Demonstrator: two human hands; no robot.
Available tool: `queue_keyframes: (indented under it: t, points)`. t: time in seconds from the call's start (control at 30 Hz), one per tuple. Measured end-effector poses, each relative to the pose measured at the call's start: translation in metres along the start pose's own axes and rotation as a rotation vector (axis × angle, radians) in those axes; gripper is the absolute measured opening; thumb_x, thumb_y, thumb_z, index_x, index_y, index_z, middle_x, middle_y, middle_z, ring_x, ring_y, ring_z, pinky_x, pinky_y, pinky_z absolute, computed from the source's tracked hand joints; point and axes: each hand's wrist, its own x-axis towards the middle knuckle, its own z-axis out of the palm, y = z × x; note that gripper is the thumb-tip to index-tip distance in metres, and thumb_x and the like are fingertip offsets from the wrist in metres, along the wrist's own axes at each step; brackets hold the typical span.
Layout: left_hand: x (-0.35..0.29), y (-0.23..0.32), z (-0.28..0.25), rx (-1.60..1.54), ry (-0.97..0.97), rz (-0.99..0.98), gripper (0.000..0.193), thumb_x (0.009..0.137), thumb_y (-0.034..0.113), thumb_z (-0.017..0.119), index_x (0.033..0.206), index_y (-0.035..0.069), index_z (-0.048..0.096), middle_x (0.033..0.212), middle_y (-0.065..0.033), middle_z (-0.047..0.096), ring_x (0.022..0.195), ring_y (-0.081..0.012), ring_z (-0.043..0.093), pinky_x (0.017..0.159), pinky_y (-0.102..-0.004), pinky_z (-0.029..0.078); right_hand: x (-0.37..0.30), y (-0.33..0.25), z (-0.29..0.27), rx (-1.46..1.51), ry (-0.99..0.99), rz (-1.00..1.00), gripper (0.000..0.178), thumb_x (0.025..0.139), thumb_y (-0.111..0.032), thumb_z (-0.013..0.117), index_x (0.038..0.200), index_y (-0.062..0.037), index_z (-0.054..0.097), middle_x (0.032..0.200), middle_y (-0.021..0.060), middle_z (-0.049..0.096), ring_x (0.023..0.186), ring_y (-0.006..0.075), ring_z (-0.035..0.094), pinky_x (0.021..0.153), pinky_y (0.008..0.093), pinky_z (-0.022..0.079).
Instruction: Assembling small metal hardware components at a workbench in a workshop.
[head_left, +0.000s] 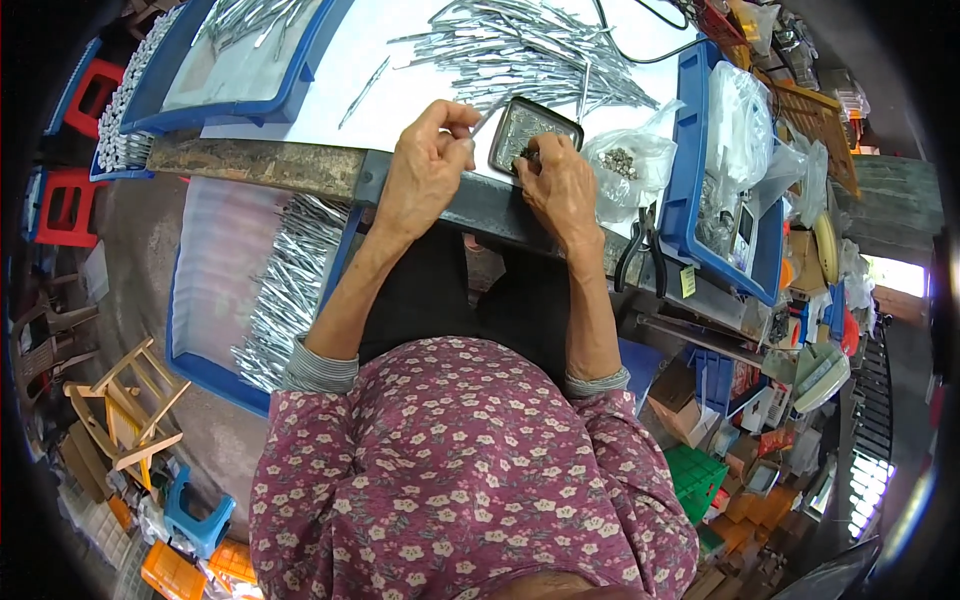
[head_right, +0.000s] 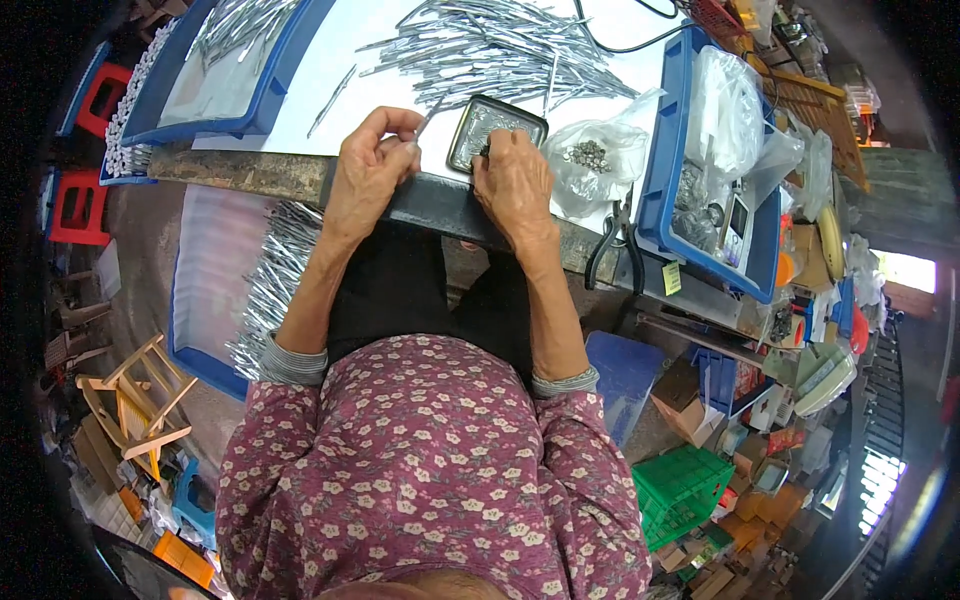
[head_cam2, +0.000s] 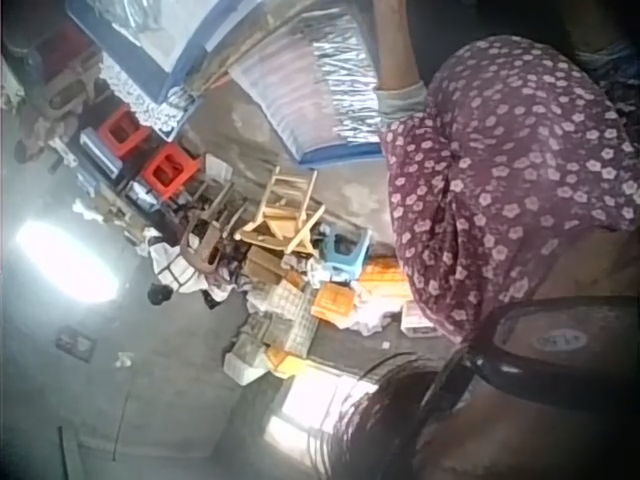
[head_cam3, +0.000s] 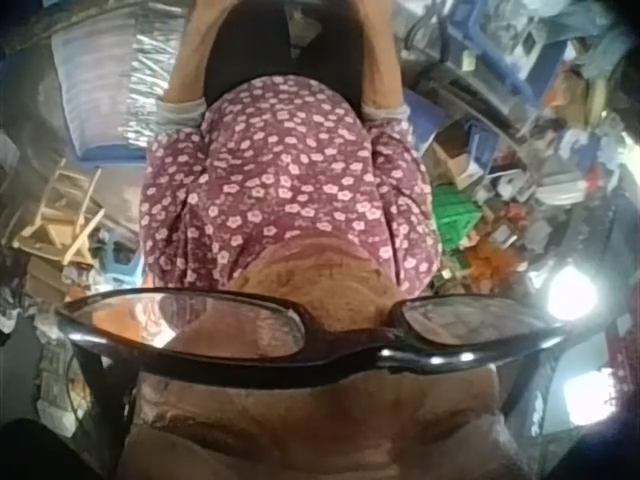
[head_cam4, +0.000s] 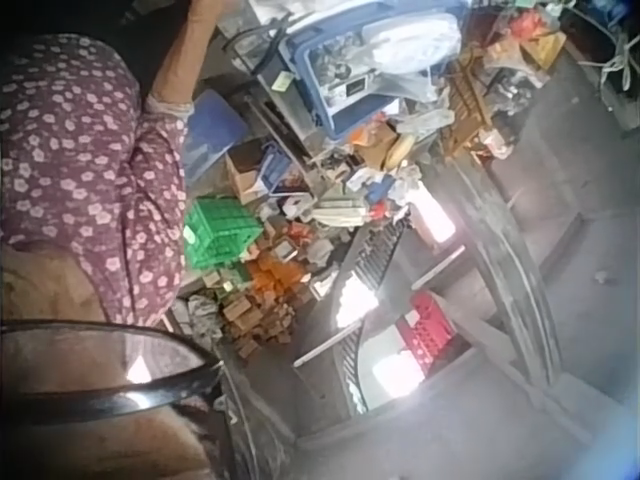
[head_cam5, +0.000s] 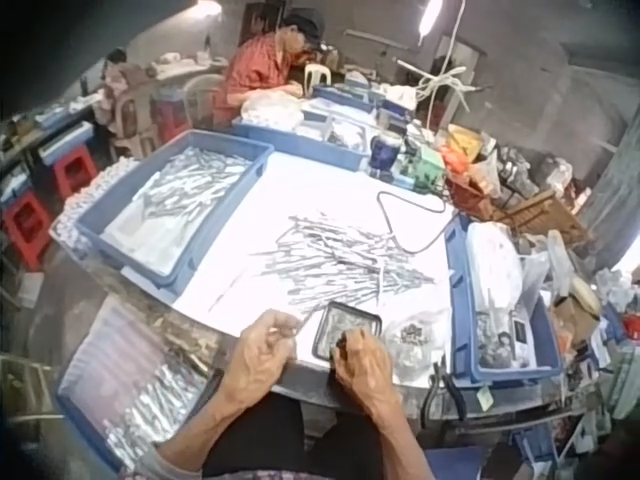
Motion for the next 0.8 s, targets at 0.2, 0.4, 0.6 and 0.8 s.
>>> queue_keyframes:
  t: [0.2,0.4,0.6,0.8]
  points:
    - [-0.002,-0.010,0.007,-0.071,-0.046,0.015,0.017,0.079,-0.002,0.046,0.095,-0.002,0.051,0.077,-0.0036,0.054,0.060,-0.0047,0.047,0.056,-0.0175,0.040,0.005,0.008,0.009,-0.043,0.039,-0.019,0.015,0.068,-0.005,0.061,0.076,0.0017,0.050,0.073,0.0198,0.053,0.067,0.0363,0.056,0.059,0.0436,0.045]
    - [-0.003,-0.013,0.016,-0.154,-0.077,-0.058,0.016,0.084,0.003,0.047,0.099,-0.001,0.053,0.077,-0.0019,0.056,0.060,-0.0027,0.044,0.054,-0.0143,0.037,0.008,0.012,0.018,-0.089,0.124,-0.059,0.010,0.071,-0.003,0.056,0.076,0.0009,0.049,0.071,0.0195,0.053,0.065,0.0366,0.055,0.056,0.0439,0.044]
    - [-0.002,-0.012,0.023,-0.169,-0.073,-0.087,0.019,0.083,0.006,0.047,0.097,-0.005,0.053,0.070,-0.0031,0.055,0.057,-0.0049,0.046,0.052,-0.0183,0.039,0.004,0.014,0.020,0.013,0.192,-0.004,0.006,0.077,-0.003,0.052,0.078,0.0011,0.048,0.070,0.0201,0.055,0.065,0.0383,0.055,0.054,0.0446,0.042]
    - [0.013,-0.025,0.034,0.017,-0.015,-0.008,0.017,0.080,0.003,0.048,0.094,-0.004,0.054,0.071,-0.0073,0.057,0.061,-0.0103,0.052,0.055,-0.0233,0.043,0.001,0.007,0.013,0.197,0.218,0.046,0.004,0.077,-0.001,0.049,0.079,0.0028,0.047,0.070,0.0216,0.052,0.065,0.0387,0.054,0.055,0.0442,0.041]
